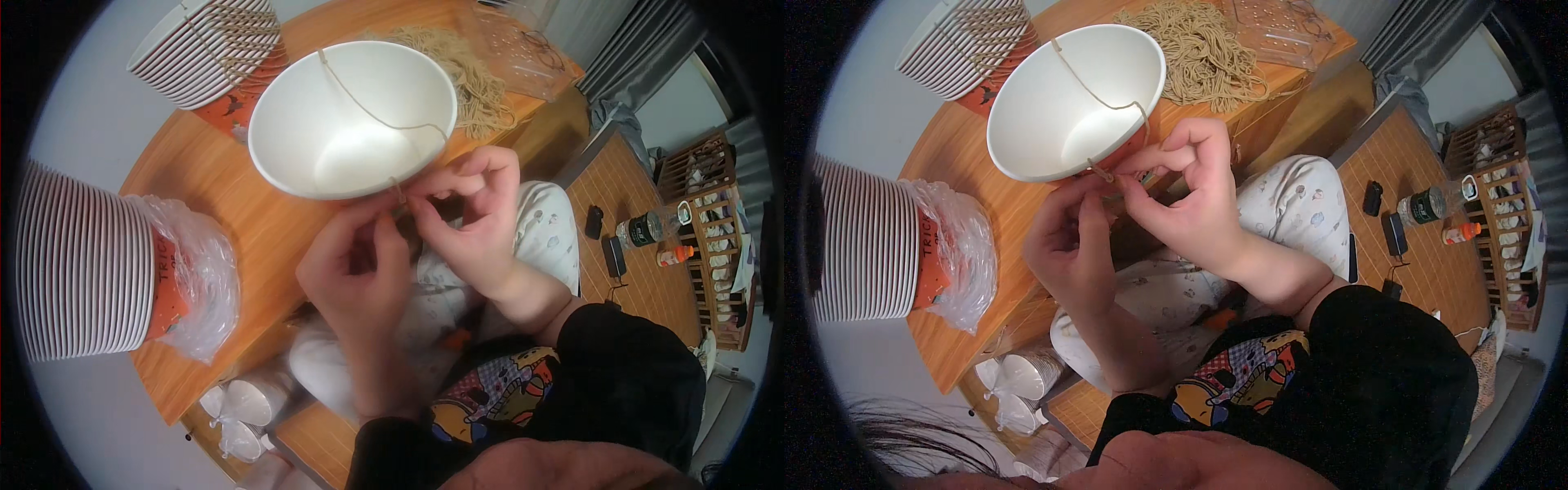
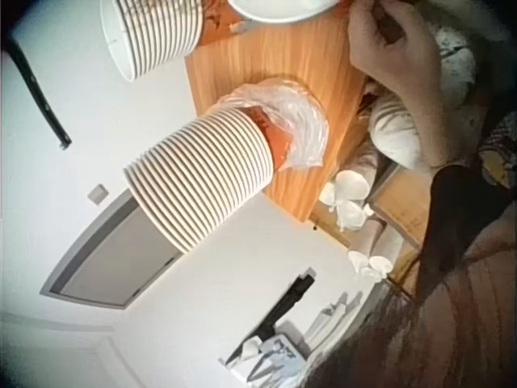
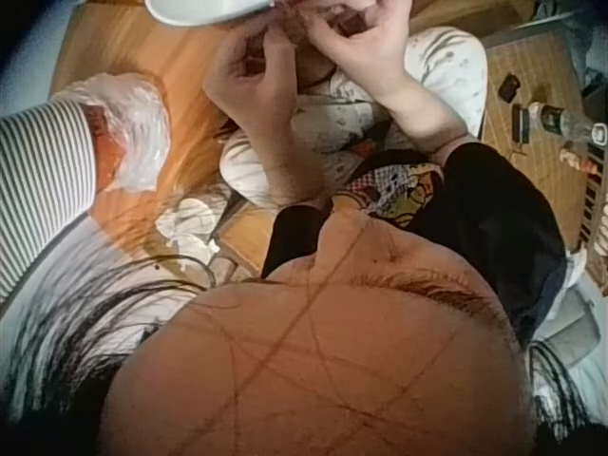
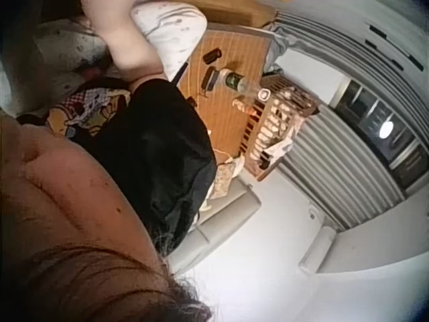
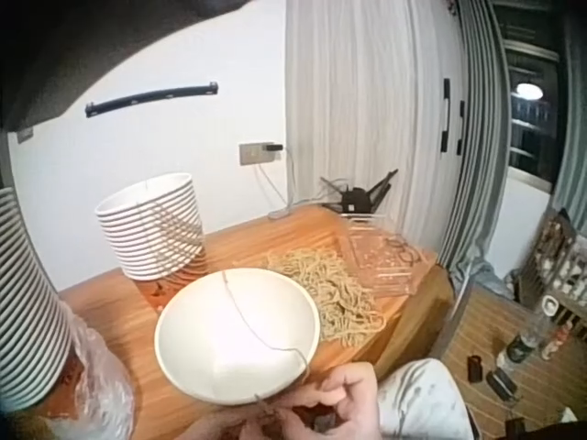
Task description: Threading and knotting strings through pre-punched holes in paper buckets to create handles.
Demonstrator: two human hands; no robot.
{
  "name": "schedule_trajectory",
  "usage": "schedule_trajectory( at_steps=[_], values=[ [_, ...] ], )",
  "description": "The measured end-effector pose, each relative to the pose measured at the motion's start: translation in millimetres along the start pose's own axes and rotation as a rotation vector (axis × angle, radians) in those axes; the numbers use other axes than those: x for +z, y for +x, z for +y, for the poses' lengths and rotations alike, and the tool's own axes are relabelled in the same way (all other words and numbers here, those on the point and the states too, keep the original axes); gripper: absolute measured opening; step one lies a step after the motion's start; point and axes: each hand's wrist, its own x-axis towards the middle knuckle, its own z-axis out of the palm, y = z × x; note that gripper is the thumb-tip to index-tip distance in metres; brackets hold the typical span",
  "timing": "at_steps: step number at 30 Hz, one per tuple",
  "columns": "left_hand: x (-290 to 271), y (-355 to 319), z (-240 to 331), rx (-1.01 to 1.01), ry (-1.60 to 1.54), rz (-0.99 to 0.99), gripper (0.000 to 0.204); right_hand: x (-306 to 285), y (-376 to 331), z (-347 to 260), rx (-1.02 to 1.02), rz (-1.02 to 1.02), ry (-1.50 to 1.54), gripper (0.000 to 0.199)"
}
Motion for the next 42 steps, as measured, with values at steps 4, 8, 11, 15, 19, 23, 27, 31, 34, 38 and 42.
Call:
schedule_trajectory(
  at_steps=[4, 8, 11, 15, 19, 23, 27, 31, 34, 38, 42],
  values=[
    [2, 0, 1, -0.026, 0.027, 0.005, 0.010, -2, -1, 2, -0.011, -0.014, -0.018, 0.049],
    [6, 0, 2, -0.039, -0.011, 0.025, 0.008, -6, 1, 1, -0.029, -0.051, -0.043, 0.048],
    [8, 0, 7, -0.045, -0.002, 0.000, 0.010, -7, 0, 0, -0.034, -0.081, -0.046, 0.047],
    [11, 2, 0, -0.071, -0.001, 0.026, 0.009, -10, 1, -3, -0.050, -0.109, -0.016, 0.045],
    [7, 5, -4, -0.107, -0.053, 0.014, 0.011, -13, 8, -13, -0.087, -0.065, -0.002, 0.040],
    [5, 4, -4, -0.135, -0.077, -0.004, 0.011, -18, 19, -25, -0.283, -0.127, -0.138, 0.036],
    [4, 5, -2, -0.154, -0.068, -0.053, 0.010, -20, 23, -30, -0.276, -0.203, -0.158, 0.035],
    [4, 6, -3, -0.195, -0.091, -0.077, 0.010, -19, 23, -29, -0.279, -0.212, -0.168, 0.035],
    [2, 6, -3, -0.218, -0.155, -0.105, 0.010, -19, 21, -29, -0.270, -0.213, -0.173, 0.034],
    [-2, 6, -4, -0.263, -0.210, -0.148, 0.012, -22, 17, -25, -0.280, -0.197, -0.175, 0.036],
    [-5, 4, 5, -0.275, -0.273, -0.176, 0.014, -31, 13, -13, -0.410, -0.167, -0.252, 0.043]
  ],
)
